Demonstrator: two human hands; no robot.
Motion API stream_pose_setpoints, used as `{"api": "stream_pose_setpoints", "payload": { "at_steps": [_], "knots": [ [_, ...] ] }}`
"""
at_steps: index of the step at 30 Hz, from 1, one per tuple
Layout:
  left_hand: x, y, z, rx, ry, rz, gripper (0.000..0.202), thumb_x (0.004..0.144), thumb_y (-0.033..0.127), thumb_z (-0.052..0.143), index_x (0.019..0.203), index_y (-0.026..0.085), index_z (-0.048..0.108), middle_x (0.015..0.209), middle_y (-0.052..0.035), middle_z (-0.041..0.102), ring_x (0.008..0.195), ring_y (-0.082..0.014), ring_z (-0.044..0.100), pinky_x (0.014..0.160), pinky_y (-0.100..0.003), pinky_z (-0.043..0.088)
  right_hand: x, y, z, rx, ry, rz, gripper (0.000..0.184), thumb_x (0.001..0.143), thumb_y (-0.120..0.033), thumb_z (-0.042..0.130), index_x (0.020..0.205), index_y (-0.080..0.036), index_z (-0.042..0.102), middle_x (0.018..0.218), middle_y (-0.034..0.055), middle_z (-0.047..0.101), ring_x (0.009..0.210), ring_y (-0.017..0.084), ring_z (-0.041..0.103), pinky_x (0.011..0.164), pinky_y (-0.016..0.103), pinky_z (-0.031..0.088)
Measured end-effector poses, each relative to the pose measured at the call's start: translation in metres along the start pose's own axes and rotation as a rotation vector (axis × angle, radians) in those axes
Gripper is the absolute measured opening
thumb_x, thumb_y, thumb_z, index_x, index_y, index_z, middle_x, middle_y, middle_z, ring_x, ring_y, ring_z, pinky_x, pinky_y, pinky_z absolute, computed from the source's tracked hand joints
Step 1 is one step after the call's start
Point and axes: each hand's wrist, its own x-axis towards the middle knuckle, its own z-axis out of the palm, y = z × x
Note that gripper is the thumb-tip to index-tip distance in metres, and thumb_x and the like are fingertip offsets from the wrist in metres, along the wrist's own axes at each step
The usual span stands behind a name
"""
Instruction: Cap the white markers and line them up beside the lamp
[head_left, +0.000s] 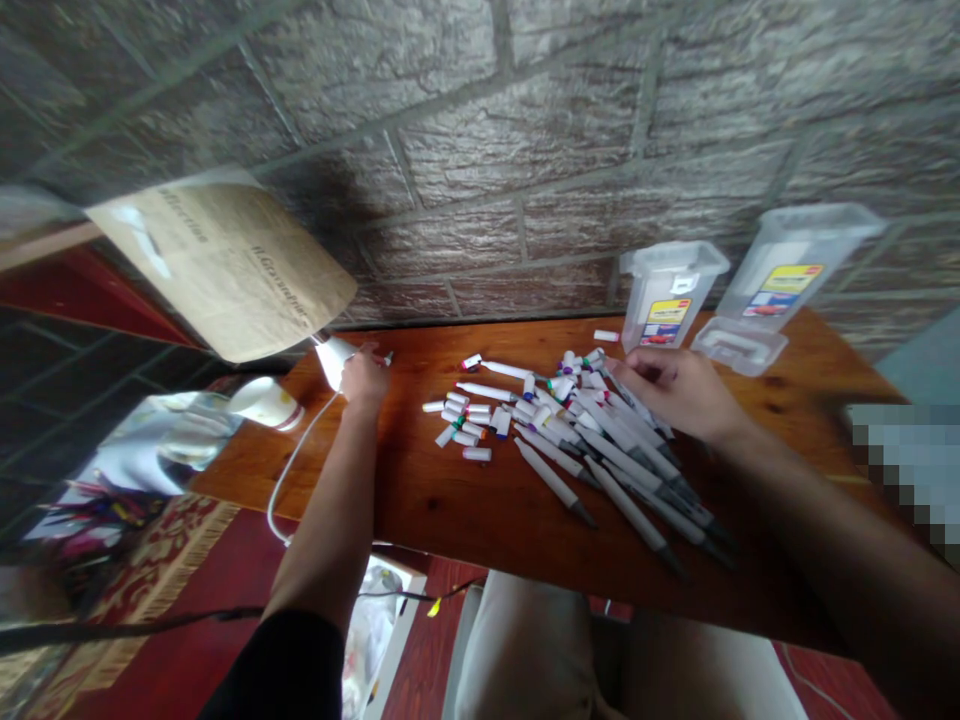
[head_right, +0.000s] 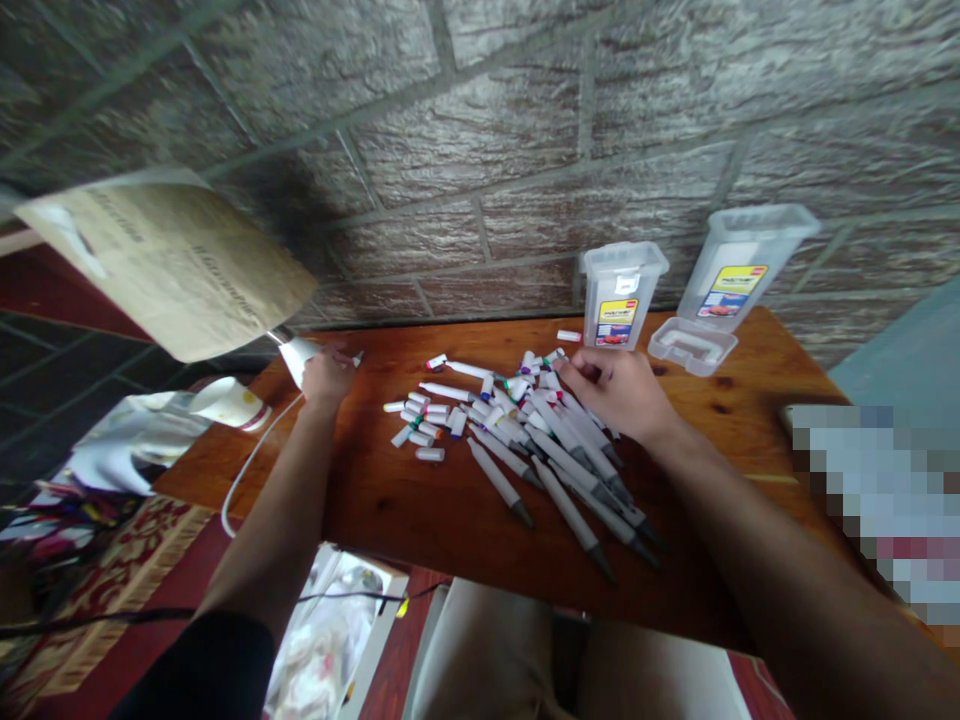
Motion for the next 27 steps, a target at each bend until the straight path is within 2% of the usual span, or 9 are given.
{"api": "stream_pose_setpoints", "payload": {
  "at_steps": [5, 9, 15, 22, 27],
  "knots": [
    [-0.003, 0.005, -0.001, -0.024, -0.007, 0.036, 0.041, 0.085, 0.019, 0.057, 0.126, 0.020, 0.063, 0.108, -0.0101, 0.075, 0.108, -0.0288, 0.068, 0.094, -0.038, 0.052, 0.000, 0.002, 0.000, -0.003, 0.005, 0.006, 0.045, 0.089, -0.053, 0.055, 0.058, -0.020, 0.057, 0.049, -0.0018, 0.048, 0.046, 0.010, 0.043, 0.046, 0.024, 0.033],
    [-0.003, 0.005, -0.002, -0.019, -0.014, 0.021, 0.041, 0.086, 0.022, 0.056, 0.126, 0.021, 0.063, 0.107, -0.0111, 0.075, 0.109, -0.0305, 0.067, 0.094, -0.040, 0.052, 0.000, 0.002, 0.001, -0.010, 0.011, 0.004, 0.045, 0.089, -0.053, 0.055, 0.059, -0.020, 0.057, 0.050, -0.0016, 0.049, 0.046, 0.011, 0.043, 0.046, 0.025, 0.033],
    [-0.006, 0.013, 0.002, -0.058, -0.025, 0.113, 0.037, 0.087, 0.025, 0.058, 0.122, 0.021, 0.066, 0.107, -0.0095, 0.075, 0.107, -0.0279, 0.068, 0.094, -0.037, 0.051, -0.001, 0.003, 0.003, 0.021, -0.014, 0.004, 0.046, 0.089, -0.054, 0.053, 0.058, -0.020, 0.056, 0.053, -0.0005, 0.051, 0.048, 0.011, 0.043, 0.047, 0.025, 0.035],
    [-0.010, 0.015, -0.002, -0.049, -0.056, -0.002, 0.040, 0.084, 0.031, 0.062, 0.124, 0.025, 0.064, 0.112, -0.0075, 0.074, 0.110, -0.0293, 0.066, 0.093, -0.040, 0.052, 0.001, 0.003, 0.001, 0.008, 0.010, 0.029, 0.044, 0.089, -0.051, 0.054, 0.059, -0.020, 0.055, 0.051, -0.0012, 0.048, 0.048, 0.011, 0.042, 0.047, 0.025, 0.033],
    [-0.008, 0.012, -0.001, -0.055, -0.053, 0.019, 0.037, 0.086, 0.031, 0.059, 0.122, 0.024, 0.065, 0.110, -0.0075, 0.074, 0.108, -0.0279, 0.067, 0.092, -0.039, 0.052, 0.000, 0.000, 0.001, 0.004, -0.011, 0.022, 0.045, 0.089, -0.051, 0.053, 0.057, -0.020, 0.054, 0.051, -0.0009, 0.049, 0.048, 0.011, 0.043, 0.048, 0.025, 0.033]
  ]
}}
